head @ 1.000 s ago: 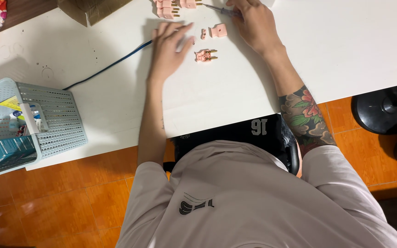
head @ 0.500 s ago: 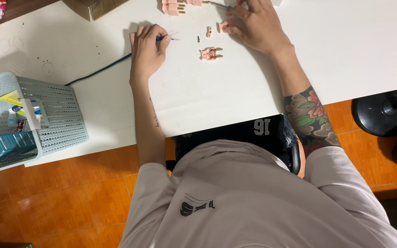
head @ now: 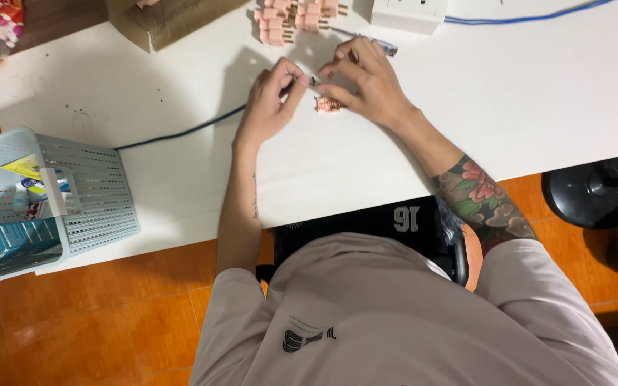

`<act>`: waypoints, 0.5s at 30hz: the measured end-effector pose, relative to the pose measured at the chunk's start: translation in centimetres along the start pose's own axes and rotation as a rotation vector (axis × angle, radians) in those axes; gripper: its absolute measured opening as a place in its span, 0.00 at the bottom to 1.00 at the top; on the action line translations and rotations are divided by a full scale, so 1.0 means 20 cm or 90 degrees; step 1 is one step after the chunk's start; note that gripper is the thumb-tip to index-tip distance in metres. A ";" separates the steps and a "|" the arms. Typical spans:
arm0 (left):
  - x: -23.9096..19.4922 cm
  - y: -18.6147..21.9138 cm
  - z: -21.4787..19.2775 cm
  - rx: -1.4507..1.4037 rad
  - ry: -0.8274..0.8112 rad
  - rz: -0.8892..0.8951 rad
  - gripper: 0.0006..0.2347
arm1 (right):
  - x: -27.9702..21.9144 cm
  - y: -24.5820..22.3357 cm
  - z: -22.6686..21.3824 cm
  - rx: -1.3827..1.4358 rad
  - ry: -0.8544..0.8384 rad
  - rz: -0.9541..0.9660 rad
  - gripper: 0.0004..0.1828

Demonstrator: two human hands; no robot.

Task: Assembling electrical plugs using a small screwdriver

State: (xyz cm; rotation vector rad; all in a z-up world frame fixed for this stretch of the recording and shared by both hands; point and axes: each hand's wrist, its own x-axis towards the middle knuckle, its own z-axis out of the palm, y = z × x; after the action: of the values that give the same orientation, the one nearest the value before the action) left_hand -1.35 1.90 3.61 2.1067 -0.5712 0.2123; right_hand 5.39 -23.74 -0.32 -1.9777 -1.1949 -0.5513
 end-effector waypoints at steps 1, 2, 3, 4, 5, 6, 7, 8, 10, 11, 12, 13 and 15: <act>0.01 0.02 0.00 0.003 0.004 0.004 0.07 | 0.01 0.00 -0.01 -0.002 0.001 -0.006 0.22; 0.01 0.03 0.01 -0.013 0.001 -0.040 0.09 | 0.01 -0.01 -0.01 0.004 0.003 -0.014 0.18; 0.01 0.05 0.02 -0.029 -0.003 -0.084 0.10 | 0.01 -0.01 -0.02 0.009 0.004 -0.023 0.14; 0.00 0.04 0.02 -0.028 0.000 -0.084 0.10 | 0.00 -0.01 -0.01 0.010 0.004 -0.025 0.14; 0.00 0.03 0.03 -0.028 0.003 -0.089 0.11 | 0.00 0.00 0.00 0.009 0.013 -0.032 0.13; 0.00 0.03 0.03 -0.028 0.006 -0.094 0.11 | -0.01 0.00 0.00 0.007 0.023 -0.039 0.12; 0.00 0.02 0.03 -0.027 0.007 -0.093 0.11 | -0.02 0.00 0.02 0.007 0.024 -0.041 0.12; 0.00 0.01 0.04 -0.030 0.006 -0.108 0.12 | -0.02 0.01 0.03 0.013 0.028 -0.034 0.11; 0.00 0.00 0.05 -0.034 0.007 -0.122 0.12 | -0.04 0.02 0.04 0.017 0.032 -0.030 0.10; 0.00 -0.01 0.05 -0.023 -0.001 -0.123 0.12 | -0.04 0.02 0.04 0.021 0.034 -0.027 0.10; 0.01 -0.02 0.05 -0.011 -0.009 -0.121 0.12 | -0.04 0.03 0.04 0.023 0.038 -0.026 0.10; 0.01 -0.01 0.04 -0.011 -0.007 -0.117 0.12 | -0.04 0.03 0.03 0.020 0.039 -0.029 0.10; 0.00 0.01 0.03 0.012 -0.004 -0.089 0.11 | -0.05 0.04 0.04 0.027 0.019 -0.007 0.13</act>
State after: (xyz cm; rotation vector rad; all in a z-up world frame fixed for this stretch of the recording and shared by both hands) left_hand -1.41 1.22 3.37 2.1567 -0.4250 0.1312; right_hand 5.54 -23.93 -1.75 -1.9223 -1.1902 -0.5549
